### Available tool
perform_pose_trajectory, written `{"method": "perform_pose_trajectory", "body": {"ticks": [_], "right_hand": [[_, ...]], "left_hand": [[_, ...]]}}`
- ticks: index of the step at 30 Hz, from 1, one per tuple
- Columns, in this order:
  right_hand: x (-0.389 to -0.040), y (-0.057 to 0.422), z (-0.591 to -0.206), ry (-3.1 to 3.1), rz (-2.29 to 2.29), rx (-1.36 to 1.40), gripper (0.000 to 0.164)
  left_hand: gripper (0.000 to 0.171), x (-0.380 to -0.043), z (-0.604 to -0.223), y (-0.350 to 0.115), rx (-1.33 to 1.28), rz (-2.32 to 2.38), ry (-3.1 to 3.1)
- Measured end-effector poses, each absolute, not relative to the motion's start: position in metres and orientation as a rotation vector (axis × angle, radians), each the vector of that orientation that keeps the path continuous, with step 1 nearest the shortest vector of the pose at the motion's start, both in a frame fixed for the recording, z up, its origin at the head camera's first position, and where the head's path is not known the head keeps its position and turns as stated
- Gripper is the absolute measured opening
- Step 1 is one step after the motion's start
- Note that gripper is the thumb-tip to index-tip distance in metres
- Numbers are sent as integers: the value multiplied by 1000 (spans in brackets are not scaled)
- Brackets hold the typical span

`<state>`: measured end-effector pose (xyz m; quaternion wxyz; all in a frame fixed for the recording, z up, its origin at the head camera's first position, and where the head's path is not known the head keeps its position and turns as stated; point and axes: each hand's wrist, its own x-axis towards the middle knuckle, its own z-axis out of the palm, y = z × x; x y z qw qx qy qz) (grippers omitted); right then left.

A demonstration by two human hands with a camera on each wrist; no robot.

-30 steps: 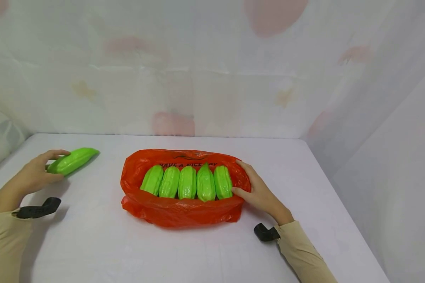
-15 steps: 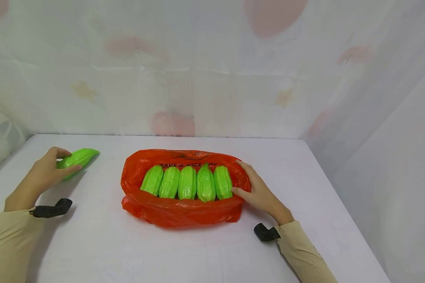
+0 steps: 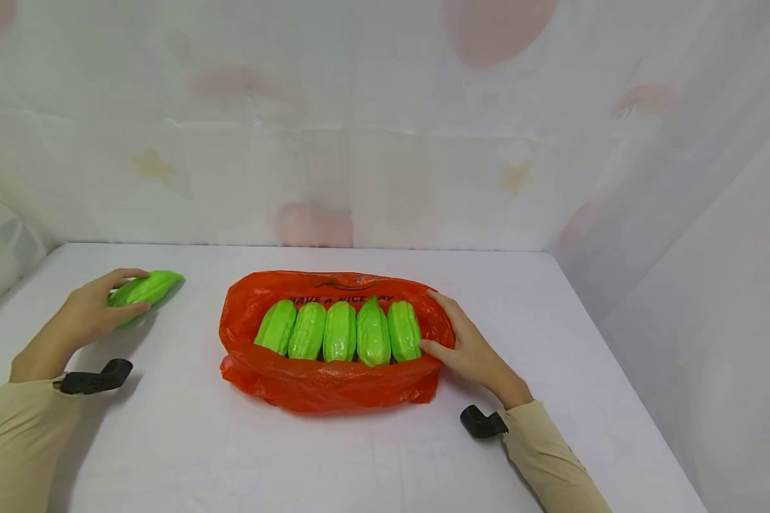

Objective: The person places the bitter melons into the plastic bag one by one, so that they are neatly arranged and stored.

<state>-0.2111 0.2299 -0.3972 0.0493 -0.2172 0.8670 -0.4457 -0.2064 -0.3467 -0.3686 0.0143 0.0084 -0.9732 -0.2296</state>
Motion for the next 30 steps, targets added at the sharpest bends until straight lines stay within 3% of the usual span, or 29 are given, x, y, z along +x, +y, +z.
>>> {"method": "perform_pose_trajectory", "body": {"ticks": [30], "right_hand": [[-211, 231, -397, 2636, -1372, -695, 74]], "left_hand": [[58, -203, -333, -299, -138, -757, -2888]]}}
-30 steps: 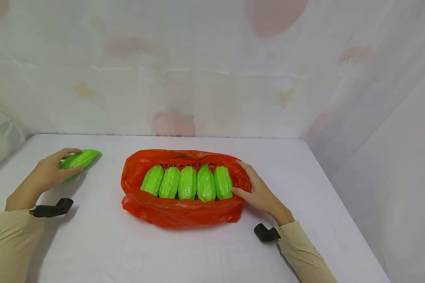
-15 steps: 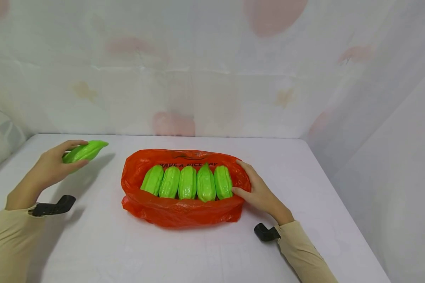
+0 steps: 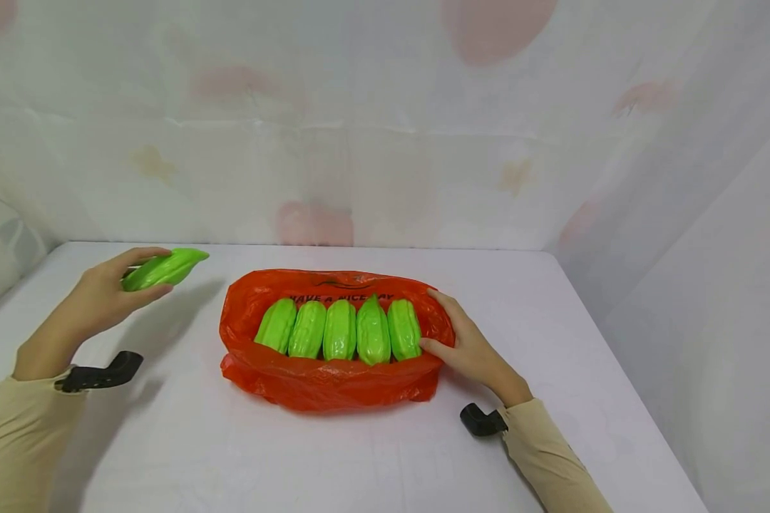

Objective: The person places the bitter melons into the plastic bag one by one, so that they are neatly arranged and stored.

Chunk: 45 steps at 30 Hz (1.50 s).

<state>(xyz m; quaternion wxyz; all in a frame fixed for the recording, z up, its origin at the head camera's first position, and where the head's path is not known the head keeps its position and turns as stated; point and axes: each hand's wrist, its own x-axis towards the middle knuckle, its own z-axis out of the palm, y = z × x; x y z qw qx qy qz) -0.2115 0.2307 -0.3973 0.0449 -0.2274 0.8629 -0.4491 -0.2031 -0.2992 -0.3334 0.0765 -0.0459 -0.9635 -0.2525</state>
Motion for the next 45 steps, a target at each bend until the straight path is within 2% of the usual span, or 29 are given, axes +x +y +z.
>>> {"method": "perform_pose_trajectory", "body": {"ticks": [15, 27, 45], "right_hand": [[-212, 230, -398, 2630, -1375, -694, 74], [-212, 231, -398, 2628, -1384, -700, 74], [-212, 230, -398, 2636, -1374, -684, 74]], "left_hand": [[53, -193, -314, -272, -230, -779, -2809], [51, -186, -307, -239, -418, -797, -2709], [49, -180, -311, -196, -633, -903, -2714]]}}
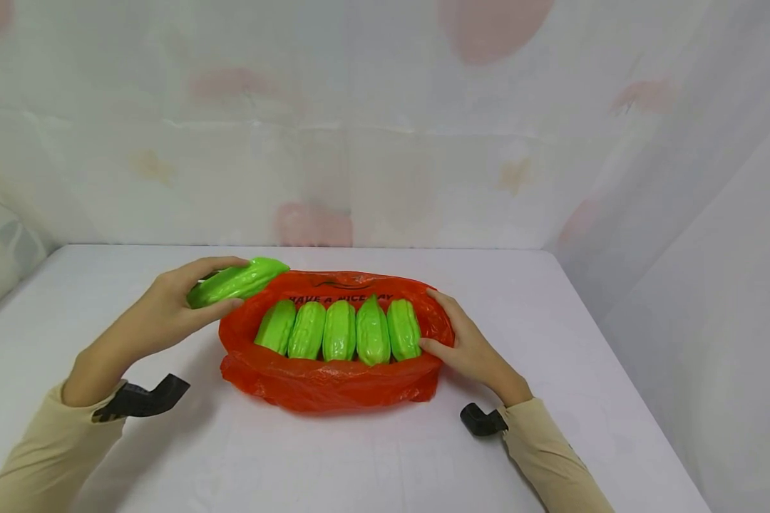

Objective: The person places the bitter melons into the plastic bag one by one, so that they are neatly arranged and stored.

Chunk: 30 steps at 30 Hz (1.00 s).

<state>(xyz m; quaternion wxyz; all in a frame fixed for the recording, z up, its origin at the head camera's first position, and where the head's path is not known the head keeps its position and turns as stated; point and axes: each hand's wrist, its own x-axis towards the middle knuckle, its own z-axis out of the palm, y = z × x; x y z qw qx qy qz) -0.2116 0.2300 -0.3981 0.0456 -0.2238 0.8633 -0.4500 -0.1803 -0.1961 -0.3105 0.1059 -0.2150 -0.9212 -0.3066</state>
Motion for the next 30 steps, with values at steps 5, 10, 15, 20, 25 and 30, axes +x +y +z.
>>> {"method": "perform_pose_trajectory", "body": {"ticks": [5, 10, 15, 20, 25, 30], "right_hand": [[-211, 229, -398, 2635, -1376, -688, 74], [-211, 228, -397, 2637, -1373, -687, 74], [-211, 228, -396, 2634, -1372, -682, 74], [-211, 228, -397, 2631, -1374, -686, 74], [-211, 228, -396, 2629, -1376, -686, 75], [-211, 227, -396, 2616, -1386, -686, 75]], "left_hand": [[49, -180, -315, -191, -678, -908, -2700], [50, -181, -321, -181, -734, -956, -2724], [52, -183, -328, -169, -830, -998, -2724], [53, -184, -334, -161, -840, -992, -2745], [53, -187, -337, -152, -890, -970, -2747], [53, -194, -336, -144, -913, -975, -2773]]}}
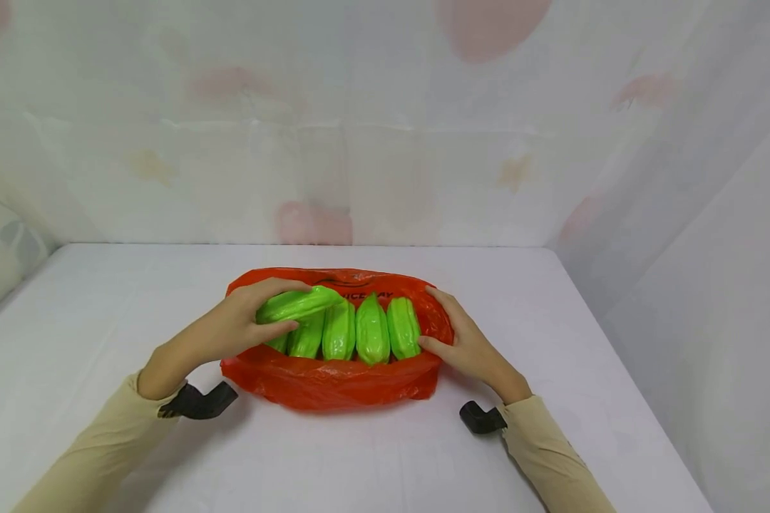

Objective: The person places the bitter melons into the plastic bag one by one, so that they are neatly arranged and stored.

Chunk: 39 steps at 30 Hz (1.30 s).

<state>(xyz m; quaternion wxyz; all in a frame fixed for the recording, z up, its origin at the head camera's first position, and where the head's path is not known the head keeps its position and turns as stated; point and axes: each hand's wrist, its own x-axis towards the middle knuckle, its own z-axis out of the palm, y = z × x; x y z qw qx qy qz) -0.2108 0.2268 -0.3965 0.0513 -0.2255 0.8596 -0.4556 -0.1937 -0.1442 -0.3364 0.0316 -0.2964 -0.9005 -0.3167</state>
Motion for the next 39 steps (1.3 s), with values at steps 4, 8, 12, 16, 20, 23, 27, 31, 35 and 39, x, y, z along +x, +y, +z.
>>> {"method": "perform_pose_trajectory", "body": {"ticks": [4, 8, 12, 16, 20, 23, 27, 31, 35, 39], "right_hand": [[-211, 226, -397, 2613, -1390, -680, 75], [-211, 226, -397, 2616, -1388, -676, 75], [-211, 226, -397, 2619, -1387, -683, 74], [-212, 226, -398, 2617, -1388, -687, 74], [-213, 225, -399, 2613, -1393, -688, 75], [-213, 225, -399, 2612, -1399, -683, 75], [-214, 225, -400, 2619, -1392, -686, 75], [-214, 225, -400, 2626, -1382, -689, 75], [-213, 224, -400, 2623, -1388, -688, 75], [-213, 224, -400, 2626, -1388, -694, 75]], "left_hand": [[52, -204, -336, -139, -929, -947, -2809], [50, -215, -337, -136, -932, -912, -2840], [50, -224, -337, -133, -943, -913, -2857], [51, -231, -334, -130, -962, -893, -2877], [52, -237, -331, -127, -972, -844, -2908], [54, -240, -330, -125, -966, -835, -2931], [55, -243, -330, -123, -931, -836, -2951], [52, -245, -332, -123, -905, -835, -2956], [52, -243, -334, -124, -879, -845, -2956], [53, -243, -337, -125, -836, -857, -2974]]}}
